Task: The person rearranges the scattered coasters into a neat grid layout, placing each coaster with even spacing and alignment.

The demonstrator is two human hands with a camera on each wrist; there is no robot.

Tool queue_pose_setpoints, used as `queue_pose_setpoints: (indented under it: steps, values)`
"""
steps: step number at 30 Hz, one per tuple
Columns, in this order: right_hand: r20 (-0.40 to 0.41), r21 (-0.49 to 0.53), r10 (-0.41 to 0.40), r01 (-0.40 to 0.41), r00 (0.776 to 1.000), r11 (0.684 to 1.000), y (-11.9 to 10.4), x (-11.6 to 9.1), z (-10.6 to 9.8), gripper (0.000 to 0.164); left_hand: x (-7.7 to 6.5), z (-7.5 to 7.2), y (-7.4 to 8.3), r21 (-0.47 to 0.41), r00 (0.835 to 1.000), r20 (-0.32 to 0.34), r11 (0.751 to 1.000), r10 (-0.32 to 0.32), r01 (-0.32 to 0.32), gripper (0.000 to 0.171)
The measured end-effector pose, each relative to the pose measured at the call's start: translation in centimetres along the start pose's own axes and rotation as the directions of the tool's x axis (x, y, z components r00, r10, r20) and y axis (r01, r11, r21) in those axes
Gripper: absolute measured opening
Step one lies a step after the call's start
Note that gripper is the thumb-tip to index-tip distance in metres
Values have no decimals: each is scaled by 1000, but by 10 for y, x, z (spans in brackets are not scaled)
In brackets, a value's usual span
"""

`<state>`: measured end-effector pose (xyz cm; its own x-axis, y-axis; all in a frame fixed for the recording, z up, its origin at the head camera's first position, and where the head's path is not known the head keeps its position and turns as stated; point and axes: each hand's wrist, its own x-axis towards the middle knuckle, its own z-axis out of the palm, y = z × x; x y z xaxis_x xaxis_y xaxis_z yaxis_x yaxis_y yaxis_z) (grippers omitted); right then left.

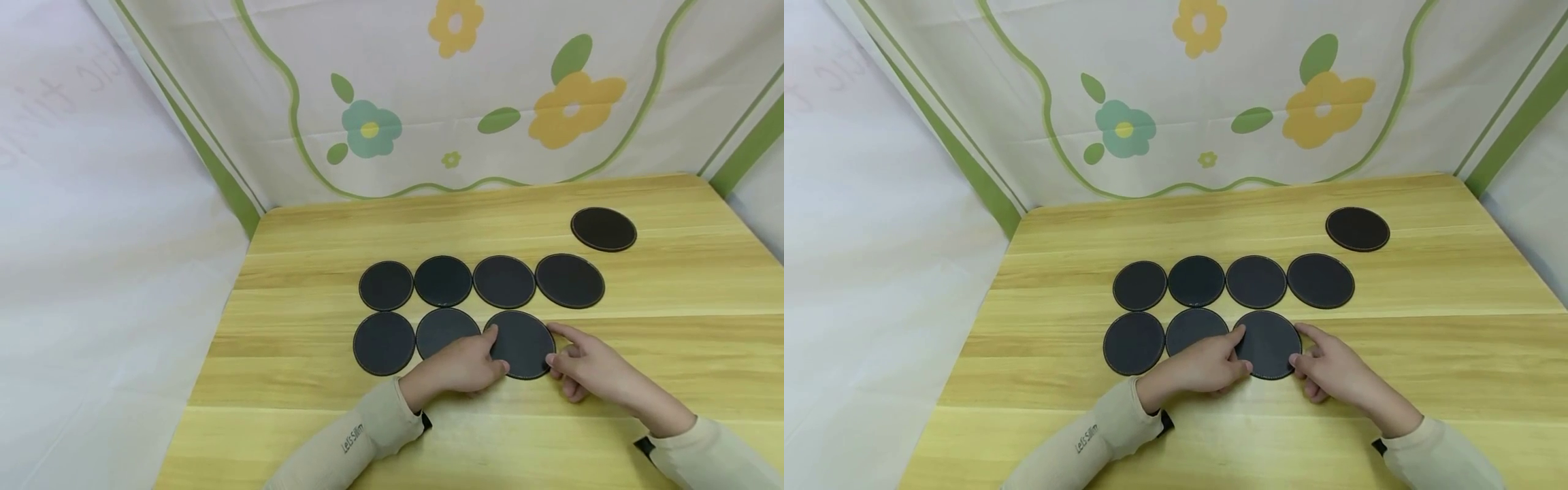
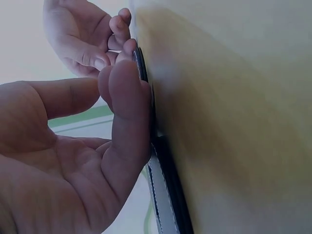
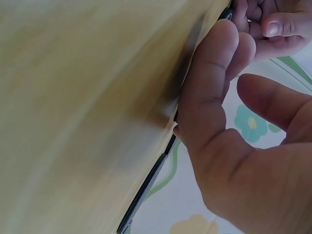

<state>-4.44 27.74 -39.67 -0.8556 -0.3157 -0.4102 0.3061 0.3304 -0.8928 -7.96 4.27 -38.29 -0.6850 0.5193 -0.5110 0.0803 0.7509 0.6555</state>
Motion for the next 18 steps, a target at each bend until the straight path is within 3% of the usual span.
queue_pose_setpoints:
  steps: [12,18]
  values:
    - [-16,-40,-6,5,1000,999,1,1,-1,71,4,0,1,30,1000,-4,999,-17,17,75]
    - [-18,-92,-70,68,997,993,-4,2,-8,66,10,-5,9,93,998,-28,994,58,-55,71]
